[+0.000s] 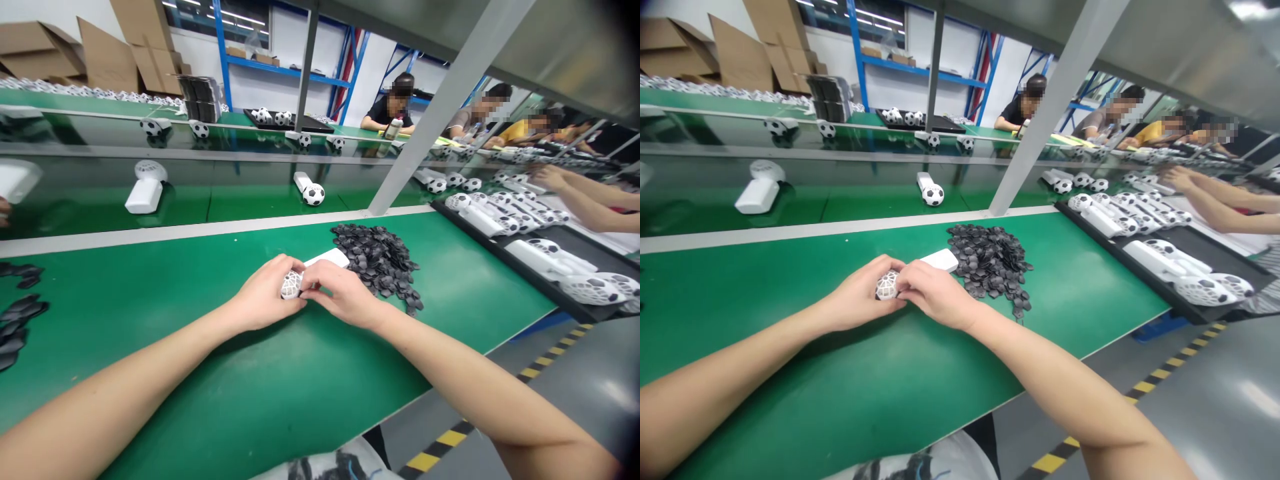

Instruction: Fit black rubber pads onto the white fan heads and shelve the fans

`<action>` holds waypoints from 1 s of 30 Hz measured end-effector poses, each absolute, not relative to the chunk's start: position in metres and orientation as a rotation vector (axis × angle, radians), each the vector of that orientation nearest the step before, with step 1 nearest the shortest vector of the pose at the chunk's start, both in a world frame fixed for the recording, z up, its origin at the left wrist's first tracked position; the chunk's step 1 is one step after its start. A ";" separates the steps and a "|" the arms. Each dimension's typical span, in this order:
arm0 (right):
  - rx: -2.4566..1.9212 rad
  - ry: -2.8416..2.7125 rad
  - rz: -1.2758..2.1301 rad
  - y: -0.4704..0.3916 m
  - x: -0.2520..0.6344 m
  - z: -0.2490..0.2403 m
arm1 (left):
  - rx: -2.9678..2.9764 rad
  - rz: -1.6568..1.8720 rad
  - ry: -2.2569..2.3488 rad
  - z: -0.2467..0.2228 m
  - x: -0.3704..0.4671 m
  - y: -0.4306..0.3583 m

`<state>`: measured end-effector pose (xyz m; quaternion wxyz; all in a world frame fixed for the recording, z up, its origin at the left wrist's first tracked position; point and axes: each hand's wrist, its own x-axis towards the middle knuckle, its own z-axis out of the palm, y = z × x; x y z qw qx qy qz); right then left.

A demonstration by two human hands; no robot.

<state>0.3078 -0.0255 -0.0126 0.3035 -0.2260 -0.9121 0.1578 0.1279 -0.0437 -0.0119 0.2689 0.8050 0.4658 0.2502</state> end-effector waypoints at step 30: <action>-0.807 -2.455 0.915 0.006 0.299 -0.004 | 2.049 0.741 1.342 -0.009 0.137 -0.054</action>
